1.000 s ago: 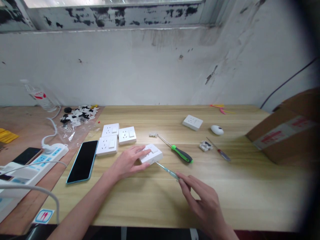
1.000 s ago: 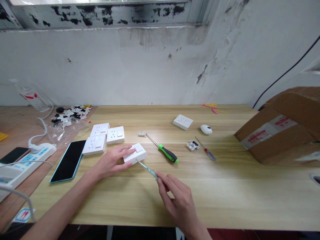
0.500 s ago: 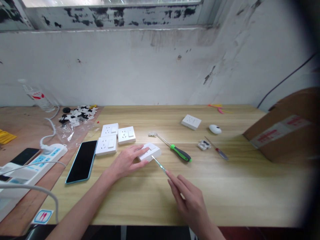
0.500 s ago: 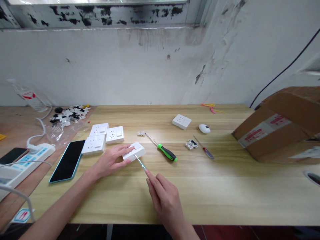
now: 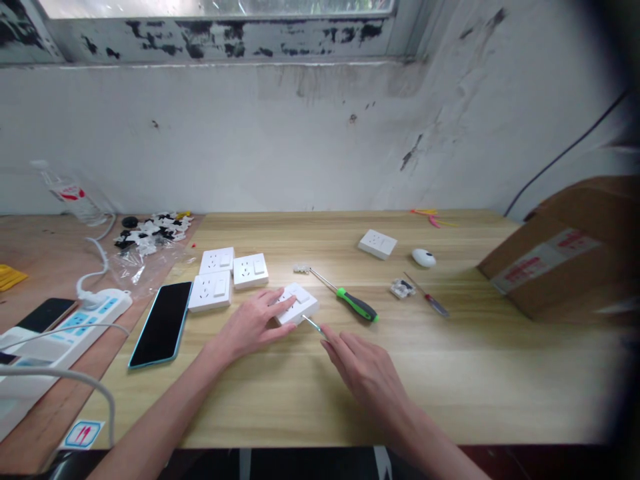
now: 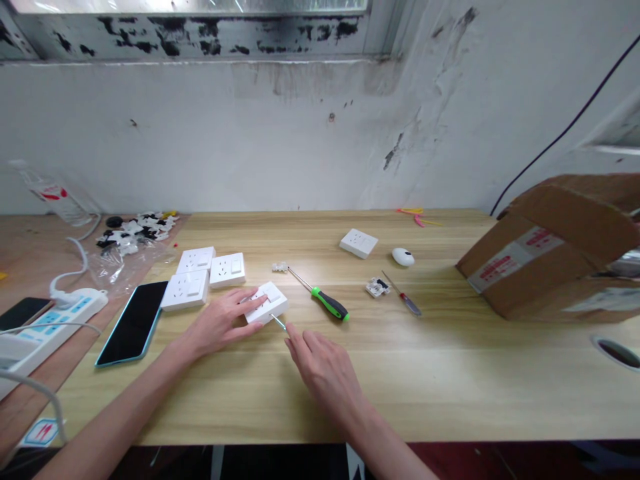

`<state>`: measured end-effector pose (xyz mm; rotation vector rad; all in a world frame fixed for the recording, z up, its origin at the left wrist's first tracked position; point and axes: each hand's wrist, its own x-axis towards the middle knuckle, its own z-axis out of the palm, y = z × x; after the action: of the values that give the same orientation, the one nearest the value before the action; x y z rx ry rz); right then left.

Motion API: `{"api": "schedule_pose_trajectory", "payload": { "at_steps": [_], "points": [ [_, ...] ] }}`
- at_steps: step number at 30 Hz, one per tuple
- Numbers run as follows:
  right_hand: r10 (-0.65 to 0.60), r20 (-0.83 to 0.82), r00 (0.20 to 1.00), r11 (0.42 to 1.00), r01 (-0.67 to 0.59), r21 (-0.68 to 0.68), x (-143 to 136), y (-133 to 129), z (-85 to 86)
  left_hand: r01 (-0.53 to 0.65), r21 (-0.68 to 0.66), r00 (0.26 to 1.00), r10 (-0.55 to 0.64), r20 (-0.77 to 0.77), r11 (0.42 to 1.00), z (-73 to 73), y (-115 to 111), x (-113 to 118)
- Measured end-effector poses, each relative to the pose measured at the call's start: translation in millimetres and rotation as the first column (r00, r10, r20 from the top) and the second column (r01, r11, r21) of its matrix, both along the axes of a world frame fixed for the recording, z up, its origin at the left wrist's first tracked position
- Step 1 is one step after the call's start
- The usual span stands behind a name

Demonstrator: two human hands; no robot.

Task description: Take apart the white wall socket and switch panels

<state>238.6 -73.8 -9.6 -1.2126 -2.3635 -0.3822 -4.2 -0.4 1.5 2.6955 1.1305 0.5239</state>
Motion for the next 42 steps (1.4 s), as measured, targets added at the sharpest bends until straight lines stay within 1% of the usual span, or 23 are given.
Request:
{"api": "schedule_pose_trajectory", "payload": {
  "at_steps": [2,4,6,8,11,14,17,20,24,26,28,31,35,38,42],
  "points": [
    [0.004,0.028,1.0,1.0,-0.004,-0.002,-0.8,2.4,-0.9,-0.003,0.019,1.0,0.004,-0.02,1.0,-1.8,-0.5,0.9],
    [0.002,0.063,0.998,0.999,0.001,-0.035,-2.5,3.7,-1.3,-0.005,0.039,0.999,0.007,-0.048,0.999,-3.8,-1.0,2.0],
    [-0.005,0.097,0.995,0.995,0.015,-0.102,-3.8,4.6,0.3,0.001,0.054,0.997,0.003,-0.072,0.999,-5.3,-1.4,3.2],
    [-0.009,0.113,0.994,0.982,0.03,-0.189,-3.9,6.7,6.0,0.011,0.056,0.996,-0.007,-0.084,0.998,-5.9,-1.4,3.9],
    [0.005,0.117,0.993,0.946,0.034,-0.323,-2.5,13.6,23.2,0.022,0.041,0.997,-0.018,-0.08,0.999,-5.6,-0.7,4.1],
    [-0.006,0.148,0.989,0.908,0.067,-0.413,-3.5,23.9,45.5,0.027,0.012,0.998,-0.027,-0.055,1.0,-5.5,0.3,3.5],
    [-0.012,0.171,0.985,0.896,0.086,-0.435,-7.3,33.1,63.0,0.025,-0.011,0.999,-0.025,-0.027,1.0,-6.0,0.8,3.3],
    [-0.009,0.147,0.989,0.908,0.07,-0.413,-8.0,35.5,69.3,0.017,-0.039,1.0,-0.017,0.001,0.999,-5.9,1.1,2.8],
    [0.008,-0.014,1.0,0.941,-0.012,-0.339,3.7,26.7,63.1,0.006,-0.078,0.998,-0.002,0.056,0.997,-5.4,2.6,-0.3],
    [0.015,-0.087,0.996,0.947,-0.042,-0.318,12.1,20.7,56.2,-0.017,-0.095,0.997,0.025,0.075,0.995,-5.4,3.5,-2.4],
    [0.009,-0.117,0.993,0.949,-0.046,-0.312,18.8,16.3,47.6,-0.039,-0.114,0.995,0.049,0.086,0.993,-5.5,4.2,-4.0],
    [0.002,-0.13,0.992,0.954,-0.041,-0.298,22.2,14.7,33.1,-0.053,-0.131,0.994,0.065,0.09,0.99,-5.2,4.2,-4.6],
    [0.011,-0.132,0.991,0.968,-0.044,-0.248,19.1,18.8,17.5,-0.046,-0.131,0.994,0.058,0.097,0.99,-4.1,3.5,-3.7],
    [-0.004,-0.105,0.994,0.975,-0.019,-0.22,16.8,21.3,11.1,-0.036,-0.124,0.994,0.049,0.102,0.992,-3.6,3.2,-3.3],
    [0.009,-0.037,0.999,0.97,-0.017,-0.241,15.0,20.7,8.1,-0.026,-0.105,0.996,0.035,0.086,0.994,-4.7,3.4,-3.8]
  ]
}}
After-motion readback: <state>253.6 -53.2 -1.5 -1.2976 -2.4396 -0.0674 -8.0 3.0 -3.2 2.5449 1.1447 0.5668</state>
